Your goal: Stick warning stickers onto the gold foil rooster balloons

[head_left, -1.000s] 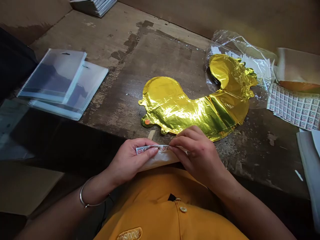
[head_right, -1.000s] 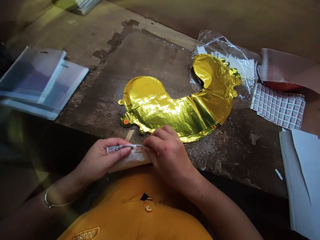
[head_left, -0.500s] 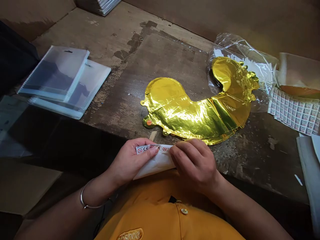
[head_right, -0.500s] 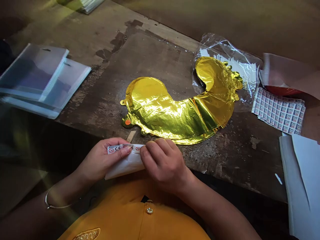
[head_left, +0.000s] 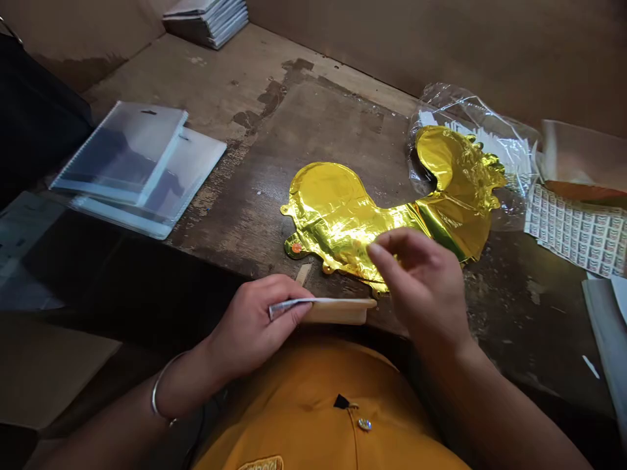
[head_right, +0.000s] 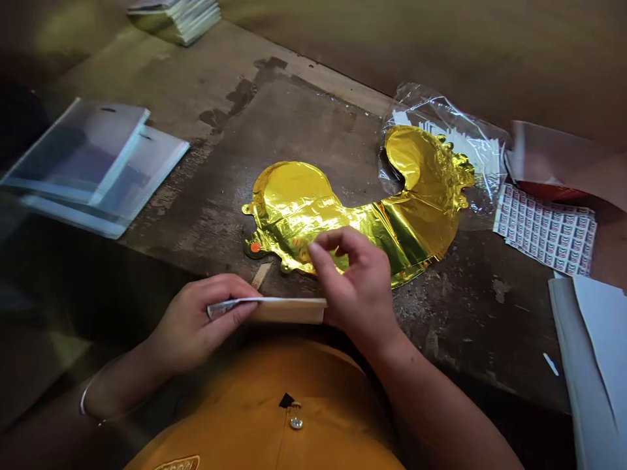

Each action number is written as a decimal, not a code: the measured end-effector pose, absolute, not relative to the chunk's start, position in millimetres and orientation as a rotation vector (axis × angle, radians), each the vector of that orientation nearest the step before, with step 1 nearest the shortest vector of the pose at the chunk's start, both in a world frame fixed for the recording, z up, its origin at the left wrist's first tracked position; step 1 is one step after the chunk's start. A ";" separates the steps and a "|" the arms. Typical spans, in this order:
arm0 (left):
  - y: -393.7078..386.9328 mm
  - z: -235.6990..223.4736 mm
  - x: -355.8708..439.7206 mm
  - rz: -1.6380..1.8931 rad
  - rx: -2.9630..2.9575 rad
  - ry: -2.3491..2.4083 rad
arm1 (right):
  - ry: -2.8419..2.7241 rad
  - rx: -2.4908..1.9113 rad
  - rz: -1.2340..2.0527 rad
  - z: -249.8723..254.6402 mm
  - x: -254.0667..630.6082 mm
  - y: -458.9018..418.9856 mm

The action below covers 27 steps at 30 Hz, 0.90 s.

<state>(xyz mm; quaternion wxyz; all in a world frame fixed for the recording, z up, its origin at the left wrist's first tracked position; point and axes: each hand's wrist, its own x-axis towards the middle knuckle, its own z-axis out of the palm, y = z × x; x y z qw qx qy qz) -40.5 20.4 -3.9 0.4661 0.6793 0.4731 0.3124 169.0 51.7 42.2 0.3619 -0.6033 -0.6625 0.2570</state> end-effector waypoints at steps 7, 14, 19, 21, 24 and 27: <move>50.5 -16.1 -50.3 0.706 2.371 1.049 | -1.738 -1.666 0.692 5.2 137.8 97.1; 55.2 -26.1 -52.6 0.667 2.354 1.029 | -1.848 -1.669 0.469 -5.5 137.4 94.1; 54.7 -24.4 -52.4 0.661 2.339 1.035 | -1.879 -1.648 0.454 -0.9 131.7 87.7; 54.9 -23.7 -52.4 0.657 2.334 1.033 | -1.898 -1.669 0.486 -1.9 129.5 86.8; 55.0 -23.2 -52.6 0.652 2.333 1.026 | -1.898 -1.683 0.493 -5.0 128.6 86.9; 54.9 -23.5 -52.7 0.659 2.333 1.027 | -1.886 -1.677 0.482 -7.2 128.9 87.4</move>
